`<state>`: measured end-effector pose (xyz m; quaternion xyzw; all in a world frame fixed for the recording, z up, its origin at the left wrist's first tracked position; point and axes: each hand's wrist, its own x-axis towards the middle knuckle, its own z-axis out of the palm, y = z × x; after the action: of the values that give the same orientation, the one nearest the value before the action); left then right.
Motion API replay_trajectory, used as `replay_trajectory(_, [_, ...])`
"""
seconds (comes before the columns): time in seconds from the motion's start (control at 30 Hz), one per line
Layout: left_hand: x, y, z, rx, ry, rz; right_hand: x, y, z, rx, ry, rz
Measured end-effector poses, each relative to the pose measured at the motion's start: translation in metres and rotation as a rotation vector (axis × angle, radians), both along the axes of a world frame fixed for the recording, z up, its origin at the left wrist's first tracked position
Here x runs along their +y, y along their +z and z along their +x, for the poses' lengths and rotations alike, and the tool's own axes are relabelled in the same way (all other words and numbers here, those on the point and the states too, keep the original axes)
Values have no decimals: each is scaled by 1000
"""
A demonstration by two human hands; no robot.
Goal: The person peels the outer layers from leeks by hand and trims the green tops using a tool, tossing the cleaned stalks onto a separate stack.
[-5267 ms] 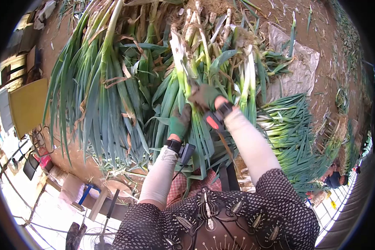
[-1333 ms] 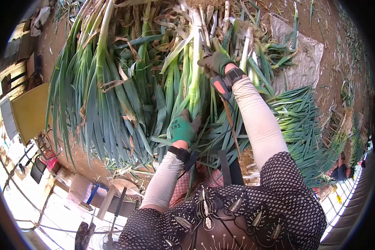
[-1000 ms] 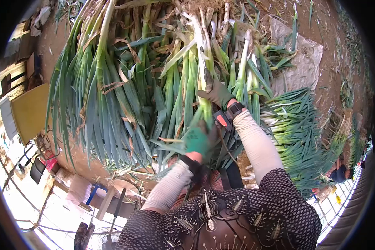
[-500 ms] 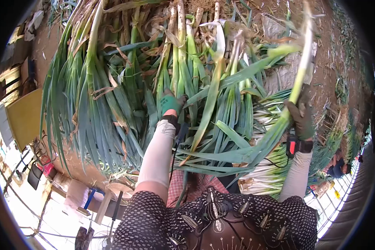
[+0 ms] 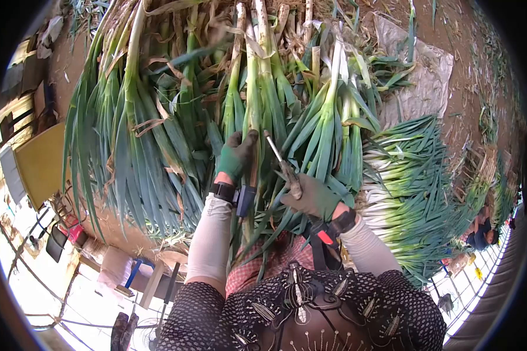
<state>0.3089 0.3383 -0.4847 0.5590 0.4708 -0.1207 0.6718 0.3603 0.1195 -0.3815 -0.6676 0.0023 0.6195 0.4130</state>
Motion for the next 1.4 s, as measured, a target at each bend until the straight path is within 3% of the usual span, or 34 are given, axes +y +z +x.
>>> replay_trajectory(0.07, [-5, 1, -3, -4, -10, 5, 11, 4, -3, 108, -96, -44])
replay_trajectory(0.13, [-6, -12, -9, 8, -37, 56, 22, -3, 10, -30, -18, -55])
replay_trajectory(0.23, [-3, 25, -2, -48, -26, -76, 36, -21, 34, -19, -47, -62])
replay_trajectory(0.3, [1, 16, -10, -365, -106, 120, 46, -29, 46, 58, -117, -57])
replay_trajectory(0.37, [5, 20, -11, -57, 136, -185, 44, -16, 37, 32, -98, -26])
replay_trajectory(0.43, [16, 22, -21, -232, -355, 78, 39, -2, 19, -7, -59, 1])
replay_trajectory(0.47, [15, 28, -15, -173, -291, -44, 36, -1, 15, -21, 19, -11])
replay_trajectory(0.6, [-4, 7, -46, -519, -499, 657, 48, -17, 24, -4, -105, 13])
replay_trajectory(0.67, [-8, -14, -71, -408, -704, 835, 65, -33, 56, -58, 20, -45])
replay_trajectory(0.7, [-10, -10, -74, -341, -464, 549, 77, -38, 73, -83, 82, -71])
replay_trajectory(0.77, [-18, 2, -77, -192, 20, -20, 101, -46, 100, -83, -19, -82])
replay_trajectory(0.83, [-21, -5, -91, -194, 23, -56, 121, -55, 126, -176, 102, -91])
replay_trajectory(0.93, [-29, 67, -48, -76, -23, -95, 131, -67, 143, -265, 260, -80])
replay_trajectory(1.0, [-38, 69, -51, -78, 93, -110, 132, -76, 144, -460, 389, -92])
replay_trajectory(1.03, [-40, 69, -53, -80, 151, -117, 125, -77, 138, -339, 274, -190])
replay_trajectory(1.07, [-44, 46, -69, -100, 260, -211, 120, -69, 131, -248, 216, -174])
replay_trajectory(1.13, [-37, 41, -75, -33, 263, -194, 108, -50, 118, -128, 171, -112])
replay_trajectory(1.23, [-34, 44, -73, 0, 331, -147, 100, -87, 103, -281, 324, -199])
replay_trajectory(1.37, [-29, 29, -83, -1, 242, 53, 120, -78, 125, -309, 126, -163])
replay_trajectory(1.4, [-25, 38, -79, 40, 264, -32, 124, -82, 126, -342, 156, -199])
